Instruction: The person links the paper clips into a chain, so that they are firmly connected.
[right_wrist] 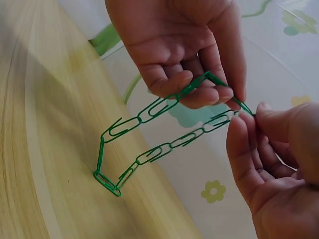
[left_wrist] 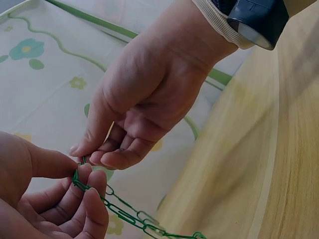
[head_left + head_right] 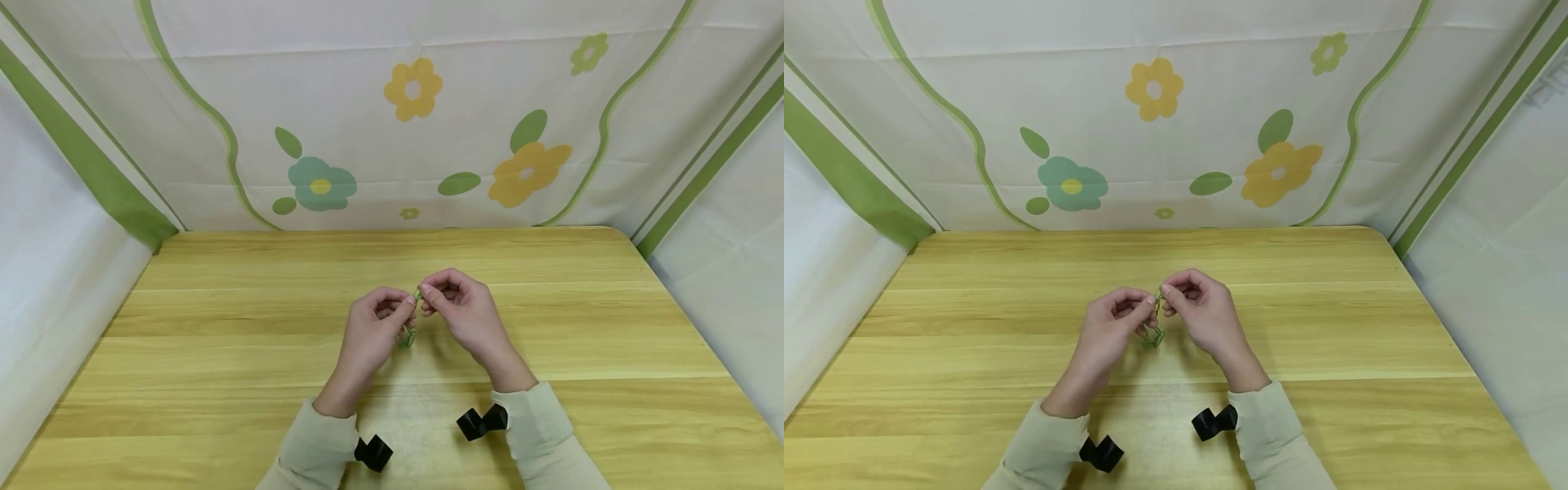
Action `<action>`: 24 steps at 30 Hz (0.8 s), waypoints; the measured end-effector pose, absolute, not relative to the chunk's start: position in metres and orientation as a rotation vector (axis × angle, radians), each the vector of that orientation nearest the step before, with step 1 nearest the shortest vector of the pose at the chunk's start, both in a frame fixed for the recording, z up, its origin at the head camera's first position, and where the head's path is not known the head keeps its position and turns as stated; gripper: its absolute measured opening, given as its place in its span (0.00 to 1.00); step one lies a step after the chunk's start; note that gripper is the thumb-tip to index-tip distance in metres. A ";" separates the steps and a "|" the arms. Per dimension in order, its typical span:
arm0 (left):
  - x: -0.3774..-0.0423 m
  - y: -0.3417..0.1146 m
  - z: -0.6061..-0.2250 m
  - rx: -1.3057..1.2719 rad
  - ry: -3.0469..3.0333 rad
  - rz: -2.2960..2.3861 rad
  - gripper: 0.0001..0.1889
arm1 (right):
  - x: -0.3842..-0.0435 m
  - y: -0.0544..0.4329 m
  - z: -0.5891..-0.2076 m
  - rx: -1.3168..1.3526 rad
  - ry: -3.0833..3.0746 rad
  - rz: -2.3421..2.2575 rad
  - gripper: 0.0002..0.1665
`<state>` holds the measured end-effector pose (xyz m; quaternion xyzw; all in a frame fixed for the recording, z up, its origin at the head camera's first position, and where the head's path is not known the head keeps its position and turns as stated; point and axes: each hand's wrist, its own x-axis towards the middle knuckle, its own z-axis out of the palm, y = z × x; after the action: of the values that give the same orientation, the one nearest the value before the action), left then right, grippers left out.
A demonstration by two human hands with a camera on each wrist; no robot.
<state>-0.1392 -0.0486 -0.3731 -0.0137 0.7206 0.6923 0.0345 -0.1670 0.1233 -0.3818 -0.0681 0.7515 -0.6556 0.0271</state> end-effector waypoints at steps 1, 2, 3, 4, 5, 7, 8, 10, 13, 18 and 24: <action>-0.139 -0.049 -0.373 -0.046 2.217 2.128 0.08 | -0.167 0.123 -0.382 -0.202 2.313 -2.035 0.11; -0.139 -0.049 -0.373 -0.051 2.218 2.128 0.08 | -0.167 0.124 -0.382 -0.193 2.306 -2.044 0.11; -0.139 -0.049 -0.373 -0.053 2.221 2.128 0.08 | -0.167 0.124 -0.381 -0.186 2.304 -2.049 0.11; -0.139 -0.049 -0.372 -0.053 2.225 2.127 0.07 | -0.167 0.124 -0.381 -0.179 2.306 -2.050 0.11; -0.139 -0.048 -0.372 -0.052 2.229 2.125 0.07 | -0.167 0.124 -0.381 -0.174 2.312 -2.048 0.11; -0.139 -0.048 -0.372 -0.045 2.243 2.117 0.07 | -0.167 0.123 -0.380 -0.169 2.331 -2.042 0.10; -0.139 -0.048 -0.372 -0.042 2.254 2.107 0.07 | -0.166 0.123 -0.379 -0.172 2.344 -2.039 0.11; -0.138 -0.048 -0.371 -0.032 2.282 2.086 0.06 | -0.165 0.123 -0.378 -0.168 2.372 -2.033 0.10; -0.137 -0.047 -0.371 -0.006 2.314 2.061 0.06 | -0.164 0.122 -0.378 -0.179 2.433 -2.011 0.10; -0.135 -0.047 -0.370 0.013 2.331 2.061 0.07 | -0.162 0.120 -0.379 -0.211 2.575 -1.922 0.10; -0.136 -0.047 -0.371 0.027 2.333 2.065 0.07 | -0.162 0.120 -0.380 -0.230 2.620 -1.906 0.10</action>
<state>-0.1361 -0.0468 -0.3710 0.0088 0.7488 0.6627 0.0128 -0.1618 0.1199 -0.3800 -0.0707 0.8056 -0.5858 -0.0533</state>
